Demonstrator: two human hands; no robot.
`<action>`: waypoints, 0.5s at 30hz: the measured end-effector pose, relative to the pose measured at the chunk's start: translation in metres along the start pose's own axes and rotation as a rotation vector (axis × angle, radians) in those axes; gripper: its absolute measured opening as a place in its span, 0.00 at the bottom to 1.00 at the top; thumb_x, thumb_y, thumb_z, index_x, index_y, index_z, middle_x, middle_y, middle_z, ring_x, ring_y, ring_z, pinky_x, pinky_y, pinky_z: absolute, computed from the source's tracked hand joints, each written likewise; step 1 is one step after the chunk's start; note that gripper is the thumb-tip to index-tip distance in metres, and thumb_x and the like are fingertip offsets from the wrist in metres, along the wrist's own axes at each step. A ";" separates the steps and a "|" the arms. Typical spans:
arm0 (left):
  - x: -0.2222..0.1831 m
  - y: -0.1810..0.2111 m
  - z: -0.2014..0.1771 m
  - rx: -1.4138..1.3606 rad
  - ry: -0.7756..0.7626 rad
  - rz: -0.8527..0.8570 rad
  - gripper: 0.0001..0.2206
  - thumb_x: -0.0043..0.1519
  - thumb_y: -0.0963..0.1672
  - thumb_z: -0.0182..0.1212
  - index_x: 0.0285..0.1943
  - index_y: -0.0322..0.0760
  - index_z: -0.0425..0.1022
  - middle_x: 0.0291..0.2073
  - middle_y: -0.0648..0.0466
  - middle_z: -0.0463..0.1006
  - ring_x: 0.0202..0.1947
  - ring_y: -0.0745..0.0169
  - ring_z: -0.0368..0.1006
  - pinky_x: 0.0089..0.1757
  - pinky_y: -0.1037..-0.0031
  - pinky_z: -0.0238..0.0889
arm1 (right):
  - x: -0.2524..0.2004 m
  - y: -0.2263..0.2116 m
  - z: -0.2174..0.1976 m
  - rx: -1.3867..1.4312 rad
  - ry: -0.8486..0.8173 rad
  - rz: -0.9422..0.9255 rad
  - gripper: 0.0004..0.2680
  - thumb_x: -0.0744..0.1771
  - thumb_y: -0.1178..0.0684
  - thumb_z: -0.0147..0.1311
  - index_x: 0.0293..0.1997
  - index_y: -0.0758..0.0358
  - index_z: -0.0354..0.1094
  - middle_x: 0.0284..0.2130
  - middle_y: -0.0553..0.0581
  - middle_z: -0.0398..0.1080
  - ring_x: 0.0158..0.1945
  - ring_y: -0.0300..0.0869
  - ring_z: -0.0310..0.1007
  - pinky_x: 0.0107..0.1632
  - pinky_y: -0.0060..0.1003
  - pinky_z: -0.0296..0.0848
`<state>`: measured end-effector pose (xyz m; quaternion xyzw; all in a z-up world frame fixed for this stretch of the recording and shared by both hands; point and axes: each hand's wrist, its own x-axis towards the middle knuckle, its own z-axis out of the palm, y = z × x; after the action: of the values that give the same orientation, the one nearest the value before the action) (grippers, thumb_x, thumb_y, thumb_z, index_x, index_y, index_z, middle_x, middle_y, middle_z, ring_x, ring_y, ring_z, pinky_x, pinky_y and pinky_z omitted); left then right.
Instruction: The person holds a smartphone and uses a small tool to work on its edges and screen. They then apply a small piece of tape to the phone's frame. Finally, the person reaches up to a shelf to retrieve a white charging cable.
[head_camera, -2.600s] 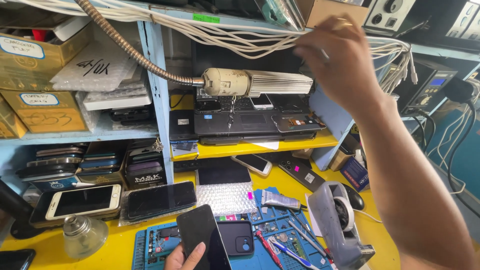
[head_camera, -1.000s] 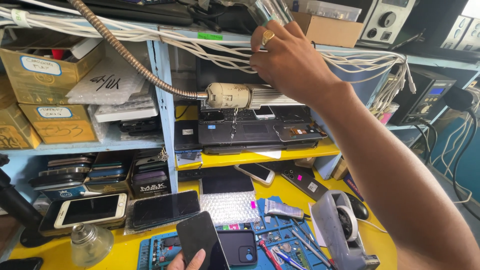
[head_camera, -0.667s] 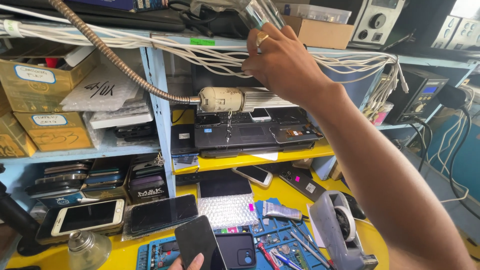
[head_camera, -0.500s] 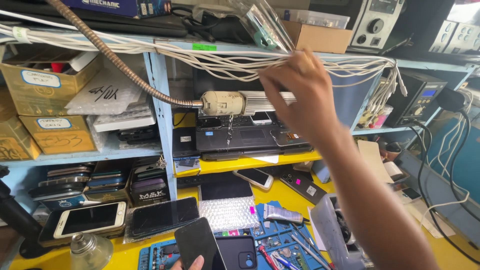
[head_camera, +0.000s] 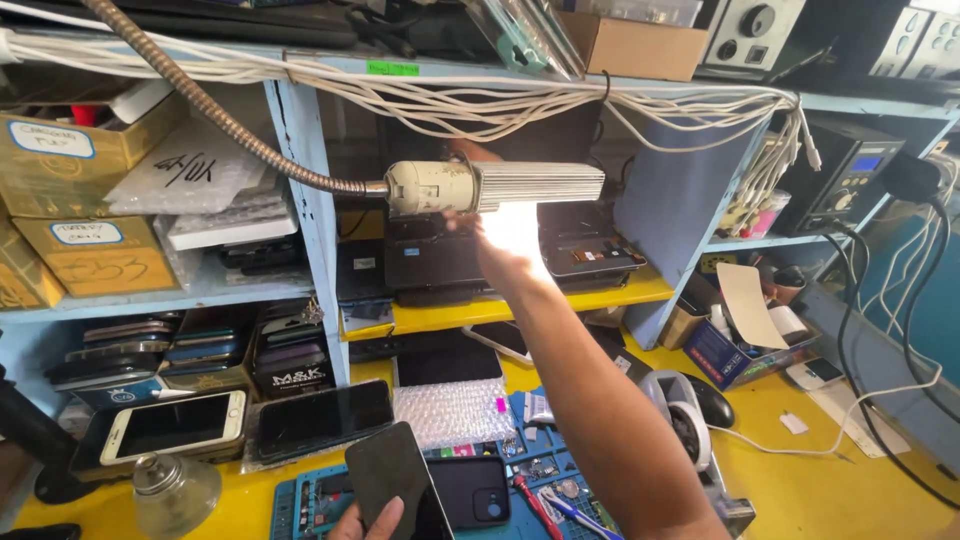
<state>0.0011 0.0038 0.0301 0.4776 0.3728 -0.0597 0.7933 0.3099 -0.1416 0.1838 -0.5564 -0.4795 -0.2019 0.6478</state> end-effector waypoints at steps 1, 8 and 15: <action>0.000 0.001 0.000 0.014 0.018 -0.001 0.21 0.63 0.39 0.64 0.67 0.30 0.78 0.57 0.40 0.83 0.56 0.38 0.77 0.54 0.58 0.69 | 0.010 -0.026 0.016 0.141 0.152 0.035 0.18 0.69 0.37 0.52 0.57 0.62 0.68 0.46 0.57 0.76 0.50 0.43 0.77 0.48 0.39 0.73; 0.014 -0.003 -0.005 0.057 0.029 -0.017 0.21 0.63 0.40 0.66 0.67 0.32 0.78 0.55 0.41 0.85 0.52 0.39 0.79 0.49 0.58 0.69 | 0.030 -0.086 0.044 0.407 0.315 0.184 0.25 0.65 0.46 0.64 0.68 0.65 0.61 0.31 0.47 0.68 0.32 0.30 0.66 0.41 0.26 0.68; 0.005 0.000 -0.002 0.059 0.047 0.055 0.20 0.63 0.40 0.65 0.65 0.30 0.80 0.54 0.41 0.86 0.53 0.44 0.79 0.53 0.64 0.68 | 0.032 -0.055 0.051 0.174 0.350 0.240 0.15 0.66 0.38 0.58 0.48 0.58 0.70 0.30 0.48 0.70 0.30 0.32 0.67 0.32 0.27 0.67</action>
<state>0.0036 0.0061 0.0262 0.5123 0.3762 -0.0375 0.7711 0.2602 -0.1024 0.2359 -0.5078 -0.3058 -0.1747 0.7861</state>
